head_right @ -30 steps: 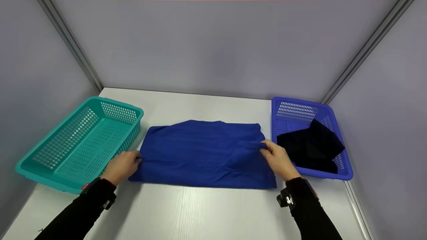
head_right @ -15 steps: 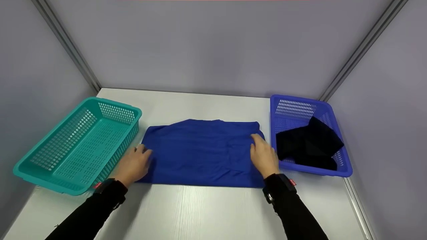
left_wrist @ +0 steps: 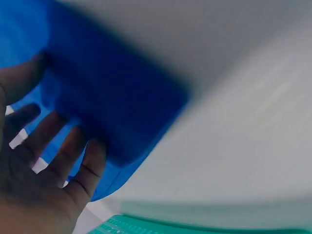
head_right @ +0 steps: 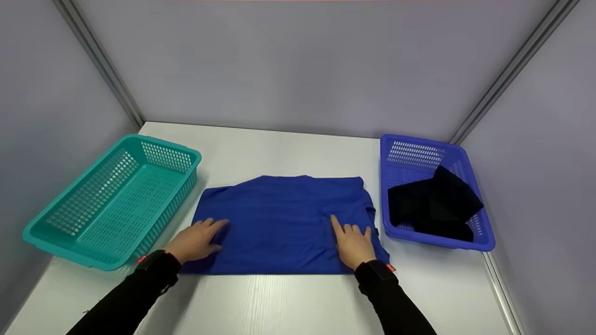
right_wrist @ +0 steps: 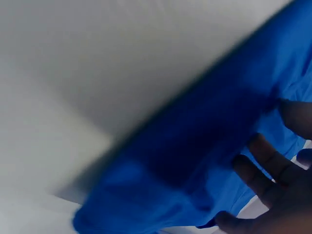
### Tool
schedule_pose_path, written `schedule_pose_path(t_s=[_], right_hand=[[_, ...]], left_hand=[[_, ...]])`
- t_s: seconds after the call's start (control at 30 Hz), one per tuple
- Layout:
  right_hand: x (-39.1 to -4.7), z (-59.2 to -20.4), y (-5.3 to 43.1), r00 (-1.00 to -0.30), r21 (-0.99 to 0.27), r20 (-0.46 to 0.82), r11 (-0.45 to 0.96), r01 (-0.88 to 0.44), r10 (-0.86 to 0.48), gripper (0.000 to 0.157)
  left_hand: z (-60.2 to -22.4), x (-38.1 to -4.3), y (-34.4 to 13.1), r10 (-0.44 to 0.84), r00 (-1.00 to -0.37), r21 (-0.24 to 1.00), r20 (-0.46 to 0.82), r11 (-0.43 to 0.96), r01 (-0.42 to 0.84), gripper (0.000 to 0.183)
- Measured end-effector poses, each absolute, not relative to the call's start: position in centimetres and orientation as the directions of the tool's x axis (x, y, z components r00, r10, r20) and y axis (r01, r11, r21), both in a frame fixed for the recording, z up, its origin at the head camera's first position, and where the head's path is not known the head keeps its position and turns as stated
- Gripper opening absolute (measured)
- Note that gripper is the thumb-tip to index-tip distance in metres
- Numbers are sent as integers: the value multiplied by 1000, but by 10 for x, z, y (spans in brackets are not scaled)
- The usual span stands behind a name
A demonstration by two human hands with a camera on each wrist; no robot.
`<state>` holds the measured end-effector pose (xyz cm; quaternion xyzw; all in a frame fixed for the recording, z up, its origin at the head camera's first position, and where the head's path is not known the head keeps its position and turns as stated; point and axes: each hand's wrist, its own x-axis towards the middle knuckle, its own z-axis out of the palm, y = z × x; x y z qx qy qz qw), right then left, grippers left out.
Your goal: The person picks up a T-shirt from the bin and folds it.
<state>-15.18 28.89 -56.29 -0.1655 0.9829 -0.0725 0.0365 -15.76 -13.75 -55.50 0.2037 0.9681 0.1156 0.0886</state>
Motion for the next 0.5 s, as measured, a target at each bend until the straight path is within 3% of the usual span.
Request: schedule_pose_path(t_s=[0.13,0.23,0.3,0.4,0.5], right_hand=[[-165,-560,288,-942,-135,-61,937,-321,-331,49],[-180,-558,289,-945,-167,-4,932,-321,-326,29],[-191,-559,290,-944,-193,43,924,-330,-328,25],[-203,-560,293,-946,-240,45,916,-321,-320,40],[-210,-562,294,-959,-267,-21,926,-267,-283,66]], left_hand=[[-552,-169,-141,375,-914,270,-155,906,326,61],[-552,-181,-141,316,-947,319,-52,904,284,44],[-552,-190,-141,260,-965,367,26,896,251,34],[-552,-203,-141,179,-981,424,70,885,192,36],[-551,-213,-141,134,-991,438,-9,892,116,45]])
